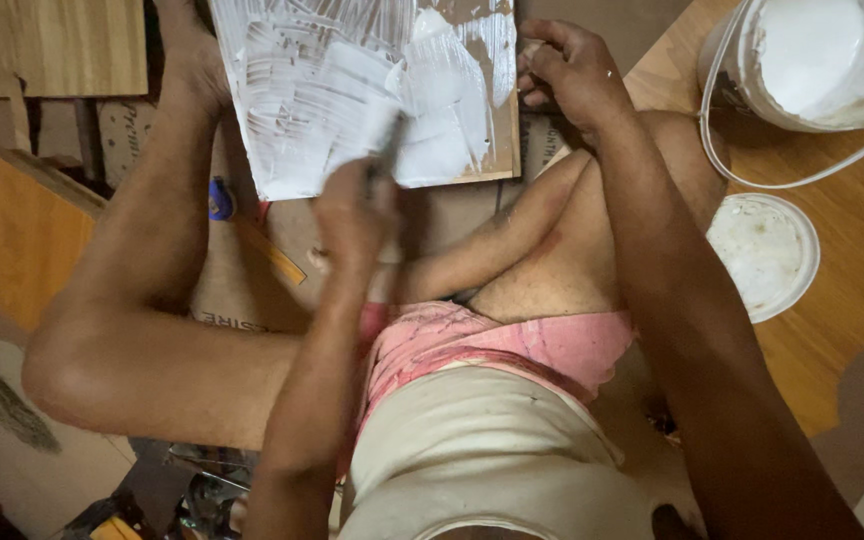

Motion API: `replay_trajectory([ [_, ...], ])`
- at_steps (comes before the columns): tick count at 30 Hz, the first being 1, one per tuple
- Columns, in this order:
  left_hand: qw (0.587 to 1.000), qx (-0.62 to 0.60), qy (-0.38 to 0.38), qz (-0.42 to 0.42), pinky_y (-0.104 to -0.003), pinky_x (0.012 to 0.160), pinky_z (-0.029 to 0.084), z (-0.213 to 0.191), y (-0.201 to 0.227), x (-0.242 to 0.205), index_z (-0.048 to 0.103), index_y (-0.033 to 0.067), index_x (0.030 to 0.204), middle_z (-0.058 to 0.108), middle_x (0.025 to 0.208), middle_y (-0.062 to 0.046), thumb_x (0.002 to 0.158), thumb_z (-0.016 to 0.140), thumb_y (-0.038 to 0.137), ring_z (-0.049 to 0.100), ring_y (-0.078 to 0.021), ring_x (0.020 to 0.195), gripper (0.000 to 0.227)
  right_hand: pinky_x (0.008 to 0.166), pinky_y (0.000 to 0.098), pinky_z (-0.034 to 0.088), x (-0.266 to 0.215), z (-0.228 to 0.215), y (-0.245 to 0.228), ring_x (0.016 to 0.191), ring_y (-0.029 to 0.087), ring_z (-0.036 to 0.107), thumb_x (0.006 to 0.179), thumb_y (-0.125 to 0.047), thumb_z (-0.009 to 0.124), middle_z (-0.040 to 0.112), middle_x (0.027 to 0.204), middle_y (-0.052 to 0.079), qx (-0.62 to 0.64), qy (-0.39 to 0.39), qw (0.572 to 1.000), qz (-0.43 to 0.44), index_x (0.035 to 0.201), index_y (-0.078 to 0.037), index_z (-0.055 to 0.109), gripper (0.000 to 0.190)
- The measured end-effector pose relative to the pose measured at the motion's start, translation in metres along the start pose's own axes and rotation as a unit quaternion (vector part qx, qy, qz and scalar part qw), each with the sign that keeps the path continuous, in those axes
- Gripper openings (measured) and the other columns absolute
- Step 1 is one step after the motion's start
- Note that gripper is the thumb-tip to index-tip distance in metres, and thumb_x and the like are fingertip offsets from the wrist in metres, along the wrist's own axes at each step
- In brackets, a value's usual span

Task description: The person applies white glue to a rectangular wooden board using a brush, spreading it evenly across the surface. After coating the board, the person flips it over and applies masking tape to the edges.

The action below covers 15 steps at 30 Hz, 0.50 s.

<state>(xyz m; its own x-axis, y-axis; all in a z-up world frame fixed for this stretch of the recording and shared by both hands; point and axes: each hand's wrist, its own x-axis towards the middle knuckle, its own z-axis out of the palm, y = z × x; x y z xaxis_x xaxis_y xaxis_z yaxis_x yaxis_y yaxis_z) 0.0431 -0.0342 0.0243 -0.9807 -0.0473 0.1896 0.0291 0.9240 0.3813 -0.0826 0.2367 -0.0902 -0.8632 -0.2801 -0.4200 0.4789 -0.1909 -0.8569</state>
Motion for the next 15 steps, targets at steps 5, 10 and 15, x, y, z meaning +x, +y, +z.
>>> replay_trajectory([
  [5, 0.985, -0.107, -0.051, 0.123, -0.047, 0.08, 0.056, 0.035, 0.068, -0.039, 0.068, 0.0035, 0.109, 0.07, 0.098, -0.018, 0.079, 0.07, 0.004, 0.067, -0.038, 0.09, 0.03, 0.068, 0.022, 0.057, 0.0, -0.001, 0.003, 0.083, 0.01, 0.067, 0.106, -0.011, 0.057, 0.07, 0.103, 0.005, 0.019, -0.007, 1.0, 0.0, 0.146, 0.004, 0.052, 0.043],
  [10, 0.981, -0.173, -0.054, 0.073, -0.044, 0.08, 0.058, 0.023, 0.079, -0.021, 0.07, 0.0058, 0.107, 0.071, 0.099, -0.016, 0.086, 0.069, 0.005, 0.07, -0.0344, 0.09, 0.021, 0.071, 0.0219, 0.06, 0.001, -0.005, 0.004, 0.087, 0.01, 0.07, 0.106, -0.013, 0.056, 0.072, 0.105, 0.006, 0.031, -0.006, 0.999, 0.022, 0.146, 0.003, 0.049, 0.044],
  [15, 0.993, -0.114, -0.001, 0.024, -0.043, 0.077, 0.057, 0.011, 0.051, 0.031, 0.069, 0.0024, 0.102, 0.07, 0.095, -0.017, 0.088, 0.069, 0.004, 0.07, -0.0356, 0.087, 0.014, 0.071, 0.0226, 0.06, 0.004, -0.009, 0.009, 0.086, 0.011, 0.07, 0.106, -0.014, 0.054, 0.073, 0.106, 0.008, 0.014, -0.006, 1.0, 0.015, 0.147, 0.003, 0.05, 0.045],
])
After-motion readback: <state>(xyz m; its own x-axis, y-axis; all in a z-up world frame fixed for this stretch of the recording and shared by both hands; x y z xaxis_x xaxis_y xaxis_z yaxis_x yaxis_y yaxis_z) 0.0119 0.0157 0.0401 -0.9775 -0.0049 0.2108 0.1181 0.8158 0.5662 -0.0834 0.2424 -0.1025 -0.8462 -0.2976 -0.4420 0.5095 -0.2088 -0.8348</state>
